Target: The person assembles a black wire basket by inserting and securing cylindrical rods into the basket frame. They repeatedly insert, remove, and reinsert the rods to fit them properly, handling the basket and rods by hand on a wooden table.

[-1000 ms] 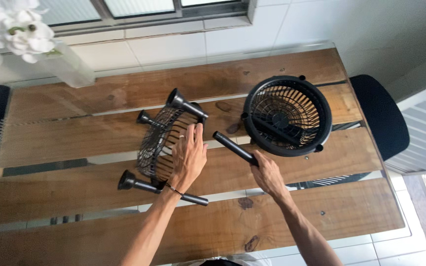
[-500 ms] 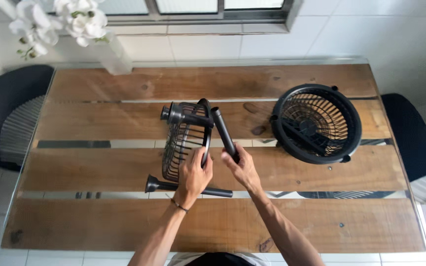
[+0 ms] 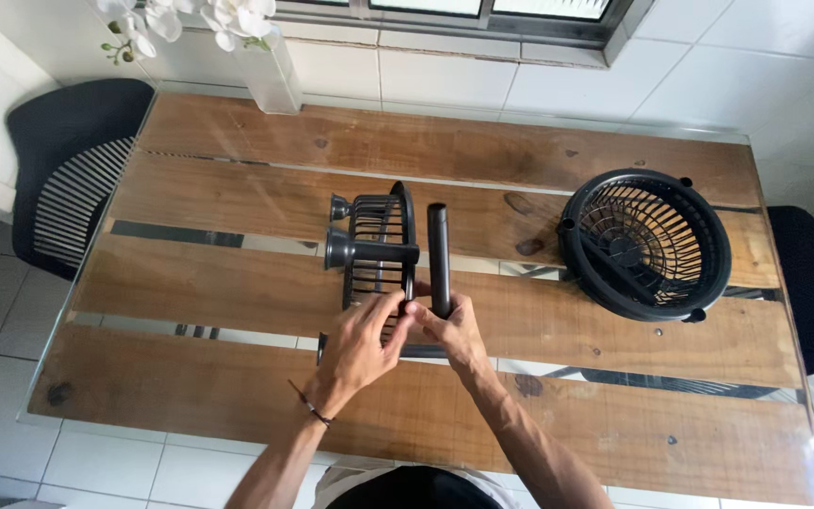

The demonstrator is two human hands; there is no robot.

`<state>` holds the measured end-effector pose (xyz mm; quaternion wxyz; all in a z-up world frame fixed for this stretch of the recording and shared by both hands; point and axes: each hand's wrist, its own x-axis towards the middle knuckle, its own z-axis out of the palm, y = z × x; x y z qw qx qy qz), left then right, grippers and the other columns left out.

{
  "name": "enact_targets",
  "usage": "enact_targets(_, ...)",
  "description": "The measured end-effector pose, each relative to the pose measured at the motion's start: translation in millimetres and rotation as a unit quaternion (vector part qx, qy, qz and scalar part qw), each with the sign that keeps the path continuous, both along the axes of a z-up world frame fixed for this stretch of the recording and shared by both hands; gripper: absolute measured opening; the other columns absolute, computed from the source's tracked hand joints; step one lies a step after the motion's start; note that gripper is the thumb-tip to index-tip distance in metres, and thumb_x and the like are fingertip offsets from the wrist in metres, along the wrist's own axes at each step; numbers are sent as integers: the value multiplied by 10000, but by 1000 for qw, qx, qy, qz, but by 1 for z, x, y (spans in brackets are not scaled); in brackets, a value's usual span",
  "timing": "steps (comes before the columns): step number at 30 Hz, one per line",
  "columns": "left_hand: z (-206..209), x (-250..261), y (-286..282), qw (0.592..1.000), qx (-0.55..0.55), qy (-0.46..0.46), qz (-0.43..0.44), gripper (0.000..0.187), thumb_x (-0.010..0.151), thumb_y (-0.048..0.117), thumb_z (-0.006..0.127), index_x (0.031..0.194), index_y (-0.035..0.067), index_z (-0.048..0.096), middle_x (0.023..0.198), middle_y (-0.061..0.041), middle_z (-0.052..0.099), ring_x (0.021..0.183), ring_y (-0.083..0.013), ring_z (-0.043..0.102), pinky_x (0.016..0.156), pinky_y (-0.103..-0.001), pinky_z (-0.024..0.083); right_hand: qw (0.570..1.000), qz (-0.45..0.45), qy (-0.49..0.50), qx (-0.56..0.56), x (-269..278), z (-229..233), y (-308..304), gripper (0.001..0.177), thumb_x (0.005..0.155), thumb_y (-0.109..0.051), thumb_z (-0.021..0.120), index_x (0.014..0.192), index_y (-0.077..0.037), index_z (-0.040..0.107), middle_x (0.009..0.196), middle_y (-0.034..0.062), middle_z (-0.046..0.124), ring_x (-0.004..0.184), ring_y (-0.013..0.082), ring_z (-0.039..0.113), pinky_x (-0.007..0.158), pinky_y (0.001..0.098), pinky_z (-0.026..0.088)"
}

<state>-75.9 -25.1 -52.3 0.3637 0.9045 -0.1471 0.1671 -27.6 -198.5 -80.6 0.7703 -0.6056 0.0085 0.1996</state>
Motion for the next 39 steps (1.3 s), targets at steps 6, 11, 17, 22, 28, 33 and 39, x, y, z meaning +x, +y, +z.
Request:
enact_targets(6, 19, 38, 25, 940, 302, -149, 57, 501, 773, 111, 722, 1262, 45, 635, 1246, -112, 682, 1198, -271, 623, 1145, -517, 401, 998, 8, -36, -43, -11, -10, 12, 487, 801, -282, 875, 1158, 17, 736, 628, -33, 496, 514, 61, 440, 465, 241, 361)
enact_targets(11, 11, 48, 42, 952, 291, -82, 33, 424, 895, 226, 728, 1272, 59, 628, 1180, -105, 679, 1099, -268, 639, 1090, -501, 390, 981, 60, -151, -108, -18, -15, -3, 555, 869, -402, 784, 1269, -28, 694, 886, -13, 629, 754, 86, 576, 678, 274, 505)
enact_targets(17, 14, 51, 44, 955, 288, -68, 11, 382, 934, 244, 699, 1267, 74, 617, 1135, -87, 681, 1061, -269, 635, 1069, -495, 379, 971, 44, -158, -175, -12, -23, -68, 509, 1016, -430, 545, 1330, -41, 640, 928, 23, 683, 795, 132, 581, 739, 301, 509)
enact_targets(22, 32, 42, 39, 955, 295, -28, -8, 395, 908, 218, 684, 1260, 55, 606, 1101, -101, 677, 1091, -282, 616, 1078, -488, 372, 946, 38, -192, -258, -14, -31, -93, 448, 1029, -355, 556, 1323, -22, 612, 1017, 100, 751, 938, 182, 676, 849, 341, 555)
enact_targets(28, 31, 42, 31, 953, 296, -66, -7, 443, 903, 231, 686, 1296, 42, 608, 1170, -114, 685, 1113, -278, 608, 1103, -492, 353, 936, 103, -262, -209, -29, -19, -83, 623, 1001, -94, 580, 1548, -63, 285, 1307, 185, 681, 1229, 307, 694, 1063, 442, 549)
enact_targets(33, 30, 39, 33, 954, 288, -78, 6, 430, 907, 246, 697, 1286, 58, 620, 1180, -88, 689, 1121, -276, 611, 1087, -488, 373, 905, 114, -333, -240, -37, 6, -73, 977, 958, 19, 556, 1609, -100, -162, 1300, 226, 655, 1192, 340, 690, 985, 474, 576)
enact_targets(39, 40, 36, 37, 954, 294, -66, -2, 415, 896, 223, 714, 1269, 64, 623, 1163, -81, 688, 1101, -278, 612, 1068, -477, 391, 938, 89, -265, -202, -35, 26, -71, 1109, 834, 44, 538, 1562, -124, -281, 1274, 217, 636, 1001, 324, 786, 811, 423, 635)
